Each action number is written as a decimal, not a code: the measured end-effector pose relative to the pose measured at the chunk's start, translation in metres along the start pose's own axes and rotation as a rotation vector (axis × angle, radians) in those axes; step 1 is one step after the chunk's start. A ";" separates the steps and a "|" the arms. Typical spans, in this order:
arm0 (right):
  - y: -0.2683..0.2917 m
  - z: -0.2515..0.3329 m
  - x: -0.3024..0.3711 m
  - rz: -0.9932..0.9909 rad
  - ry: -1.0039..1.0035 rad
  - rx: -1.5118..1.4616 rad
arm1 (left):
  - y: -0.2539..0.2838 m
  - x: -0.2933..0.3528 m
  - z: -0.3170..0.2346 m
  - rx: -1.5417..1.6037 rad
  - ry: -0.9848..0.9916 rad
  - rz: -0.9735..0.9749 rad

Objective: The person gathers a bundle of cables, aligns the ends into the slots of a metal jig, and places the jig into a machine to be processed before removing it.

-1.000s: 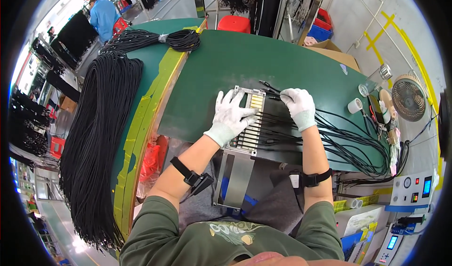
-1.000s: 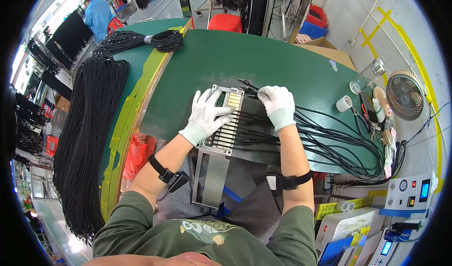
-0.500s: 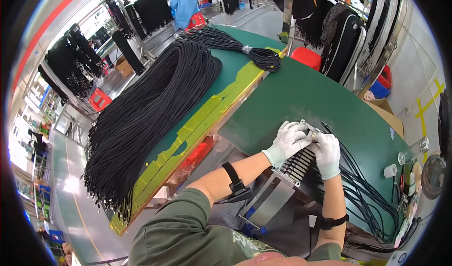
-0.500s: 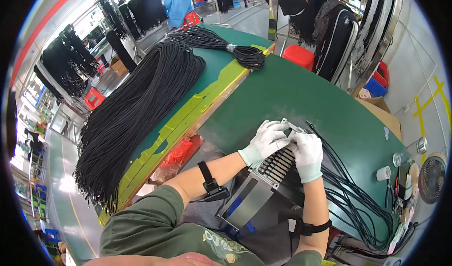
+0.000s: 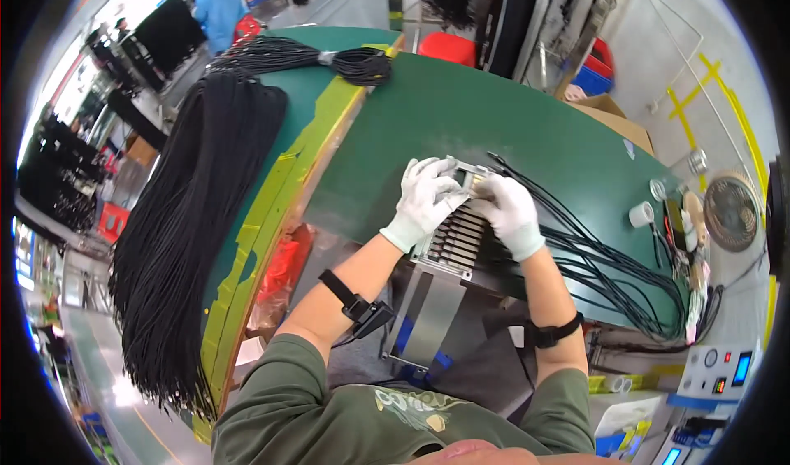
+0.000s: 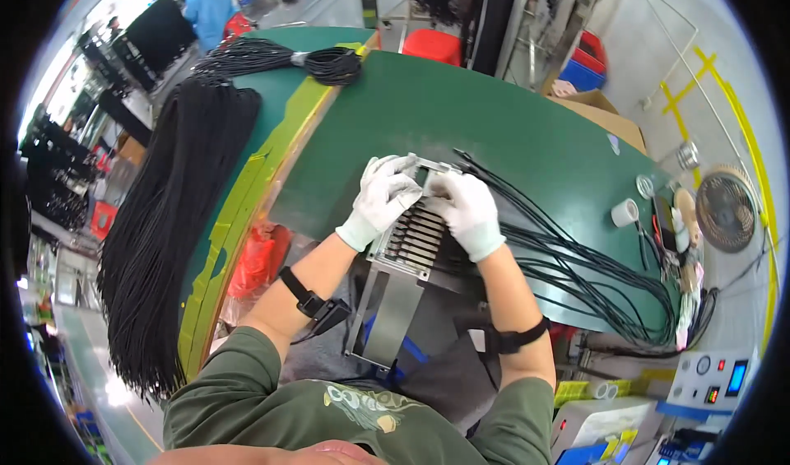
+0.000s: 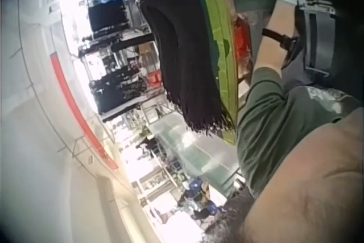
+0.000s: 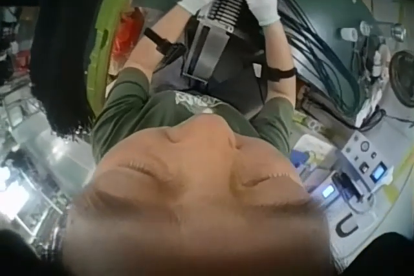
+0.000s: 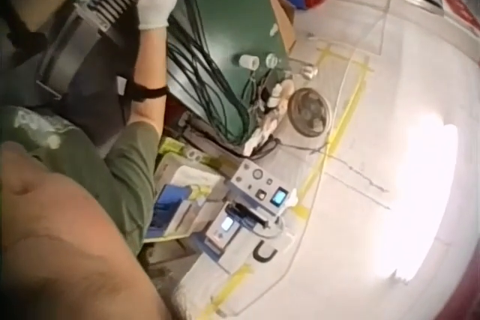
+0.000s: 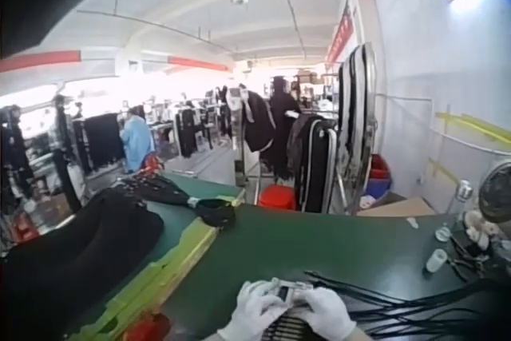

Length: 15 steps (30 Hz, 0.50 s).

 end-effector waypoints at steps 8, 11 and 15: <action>-0.009 -0.009 0.004 0.106 -0.019 -0.073 | -0.012 0.001 0.000 0.062 -0.018 0.032; 0.002 -0.013 0.009 0.121 0.066 0.157 | -0.010 0.004 0.018 0.107 0.141 0.048; 0.015 -0.025 0.014 0.100 0.055 0.245 | 0.004 0.006 0.029 0.011 0.234 -0.023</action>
Point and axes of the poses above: each hand's wrist, its own x-axis away from the middle knuckle, its own y-axis out of the back of the hand, z = x × y, the point moved 9 cm from there along -x, towards the middle knuckle, and after that the axes turned 5 degrees about y, right-handed, at the moved point
